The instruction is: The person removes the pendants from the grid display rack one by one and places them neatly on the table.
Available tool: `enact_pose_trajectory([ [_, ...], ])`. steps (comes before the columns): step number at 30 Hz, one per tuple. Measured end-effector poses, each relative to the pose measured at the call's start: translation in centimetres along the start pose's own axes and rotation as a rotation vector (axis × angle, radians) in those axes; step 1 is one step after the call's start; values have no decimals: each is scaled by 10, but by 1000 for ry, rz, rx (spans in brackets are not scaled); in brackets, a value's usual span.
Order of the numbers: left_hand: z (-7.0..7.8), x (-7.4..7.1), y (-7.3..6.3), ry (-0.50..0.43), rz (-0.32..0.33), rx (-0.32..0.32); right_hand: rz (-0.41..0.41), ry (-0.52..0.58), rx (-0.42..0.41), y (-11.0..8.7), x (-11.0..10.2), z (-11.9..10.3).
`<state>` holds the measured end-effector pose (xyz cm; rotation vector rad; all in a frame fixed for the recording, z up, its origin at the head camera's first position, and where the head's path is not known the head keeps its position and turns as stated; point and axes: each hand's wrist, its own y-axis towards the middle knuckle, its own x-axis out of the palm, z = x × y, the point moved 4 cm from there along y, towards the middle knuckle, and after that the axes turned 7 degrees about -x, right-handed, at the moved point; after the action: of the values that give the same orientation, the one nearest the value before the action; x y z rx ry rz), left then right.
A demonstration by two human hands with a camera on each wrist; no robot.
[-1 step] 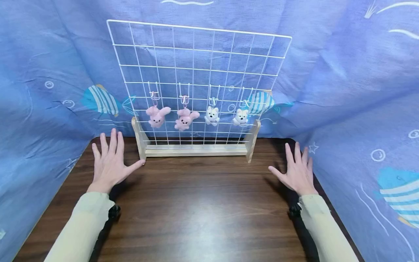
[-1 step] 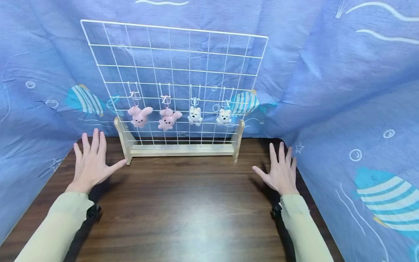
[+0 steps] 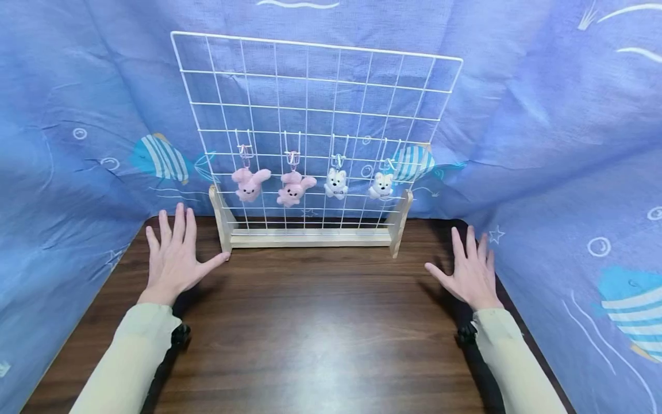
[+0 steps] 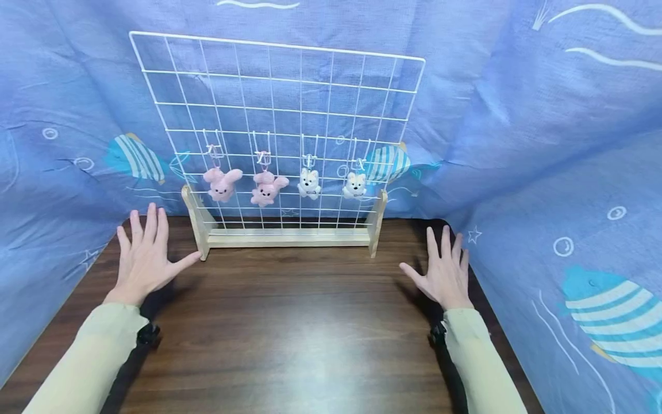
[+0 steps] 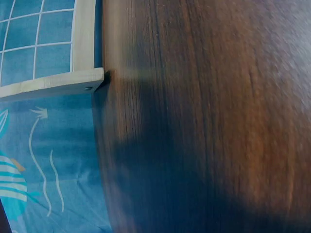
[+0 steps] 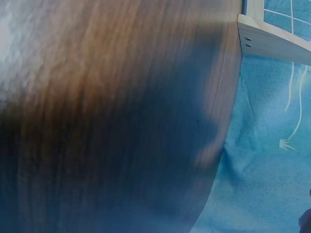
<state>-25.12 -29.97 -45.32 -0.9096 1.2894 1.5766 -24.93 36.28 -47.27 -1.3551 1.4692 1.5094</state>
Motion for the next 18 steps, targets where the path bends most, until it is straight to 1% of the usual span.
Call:
enact_pose_trajectory([
  [5,-4,-2,0,-3,4,-6,12,7,-3,3,1,0],
  [9,-5,-3,3,-6,3,-5,27,-9,-7,5,1,0],
  [18,-8,-3,13,9,9,13,20,-34,7,9,3,2],
])
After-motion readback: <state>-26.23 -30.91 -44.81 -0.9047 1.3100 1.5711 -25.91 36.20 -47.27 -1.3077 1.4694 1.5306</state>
